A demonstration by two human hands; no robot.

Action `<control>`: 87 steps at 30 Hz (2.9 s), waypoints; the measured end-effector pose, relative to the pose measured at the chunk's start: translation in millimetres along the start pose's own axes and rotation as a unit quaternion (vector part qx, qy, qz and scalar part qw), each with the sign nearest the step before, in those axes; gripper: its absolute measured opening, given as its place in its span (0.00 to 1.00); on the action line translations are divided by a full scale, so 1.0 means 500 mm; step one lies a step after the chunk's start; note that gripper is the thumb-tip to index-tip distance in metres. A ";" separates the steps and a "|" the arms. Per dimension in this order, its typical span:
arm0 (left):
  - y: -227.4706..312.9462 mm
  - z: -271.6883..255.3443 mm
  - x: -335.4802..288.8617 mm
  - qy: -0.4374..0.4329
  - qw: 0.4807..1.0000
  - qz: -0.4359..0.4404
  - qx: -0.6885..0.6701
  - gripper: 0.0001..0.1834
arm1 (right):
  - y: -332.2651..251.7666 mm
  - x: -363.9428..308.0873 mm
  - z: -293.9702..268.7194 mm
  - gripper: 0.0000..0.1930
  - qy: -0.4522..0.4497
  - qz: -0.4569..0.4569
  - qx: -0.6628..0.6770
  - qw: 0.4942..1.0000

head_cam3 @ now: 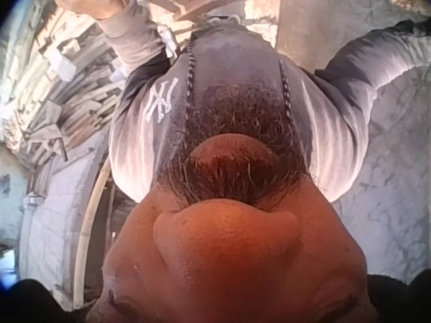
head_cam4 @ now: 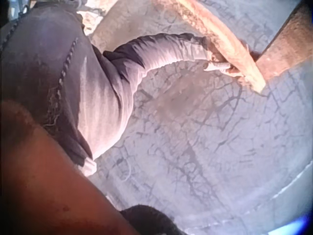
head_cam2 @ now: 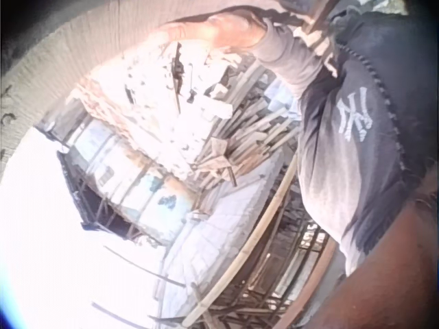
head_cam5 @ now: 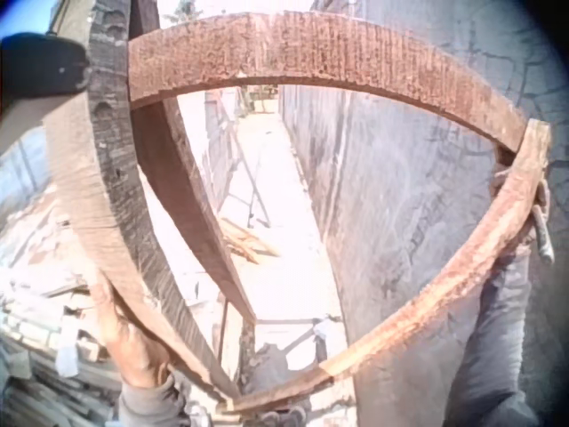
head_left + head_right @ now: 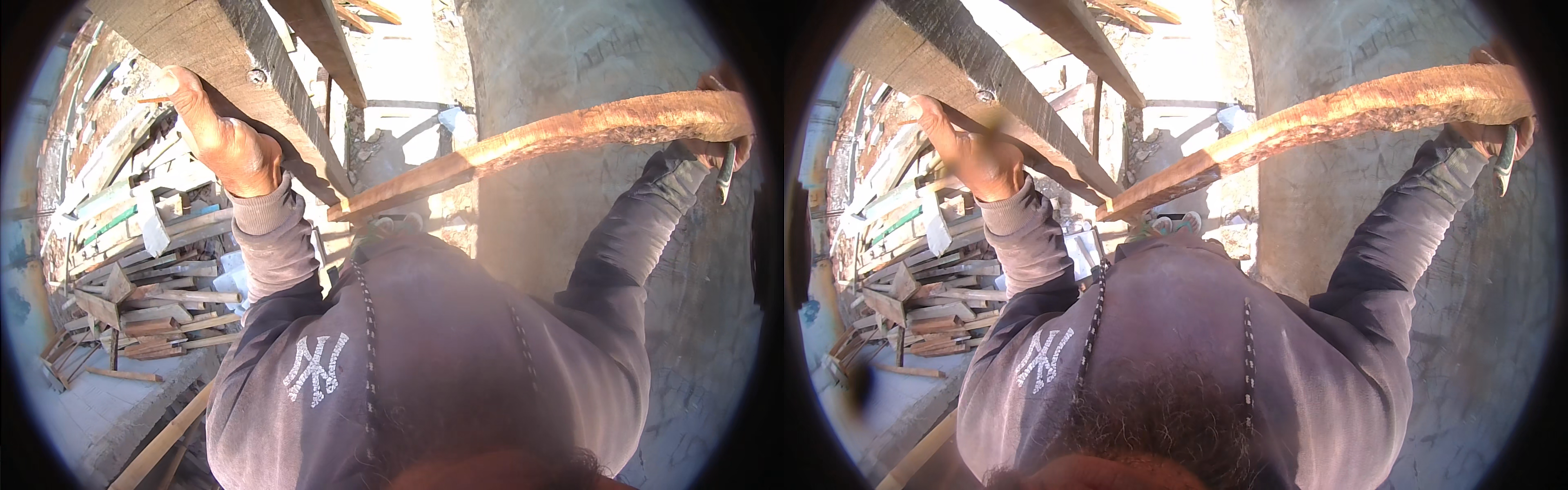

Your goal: The person hammers nails into wood planks and uses a hand saw to cut wood while assembling a frame on a construction site.

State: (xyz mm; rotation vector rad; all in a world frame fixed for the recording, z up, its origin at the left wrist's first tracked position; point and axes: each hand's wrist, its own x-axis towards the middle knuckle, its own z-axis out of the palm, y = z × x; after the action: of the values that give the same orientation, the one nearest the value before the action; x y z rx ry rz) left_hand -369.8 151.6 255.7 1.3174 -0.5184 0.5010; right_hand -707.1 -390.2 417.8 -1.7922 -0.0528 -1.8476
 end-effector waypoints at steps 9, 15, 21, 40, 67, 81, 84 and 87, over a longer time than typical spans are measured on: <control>0.014 0.084 0.041 -0.033 0.983 -0.123 -0.133 0.41 | -0.061 -0.064 -0.035 0.32 0.026 0.203 0.461 0.864; 0.008 0.076 0.043 -0.058 0.980 -0.147 -0.119 0.47 | -0.070 -0.072 0.013 0.31 -0.008 0.209 0.516 0.831; 0.059 0.070 0.025 -0.046 0.979 -0.152 -0.130 0.36 | -0.113 -0.074 0.039 0.23 -0.017 0.231 0.549 0.803; 0.499 0.463 0.031 -0.597 0.733 0.220 -0.239 0.22 | -0.147 -0.068 0.071 0.22 -0.004 0.267 0.575 0.774; 0.599 0.901 0.058 -0.643 0.637 0.417 -0.091 0.15 | -0.145 -0.064 0.062 0.15 -0.010 0.306 0.573 0.760; 0.589 0.906 0.048 -0.646 0.652 0.382 -0.104 0.15 | -0.158 -0.065 0.051 0.18 0.004 0.320 0.547 0.774; 0.590 0.905 0.048 -0.636 0.653 0.403 -0.087 0.15 | -0.184 -0.064 0.042 0.19 -0.008 0.328 0.520 0.789; 0.598 0.903 0.045 -0.616 0.650 0.439 -0.069 0.14 | -0.247 -0.073 0.022 0.19 0.011 0.358 0.491 0.794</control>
State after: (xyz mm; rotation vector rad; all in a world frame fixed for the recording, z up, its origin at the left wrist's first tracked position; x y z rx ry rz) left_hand -568.4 -237.1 577.0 1.0107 -2.3759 0.2268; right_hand -749.8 -268.6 427.8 -0.8425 -0.2400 -0.9545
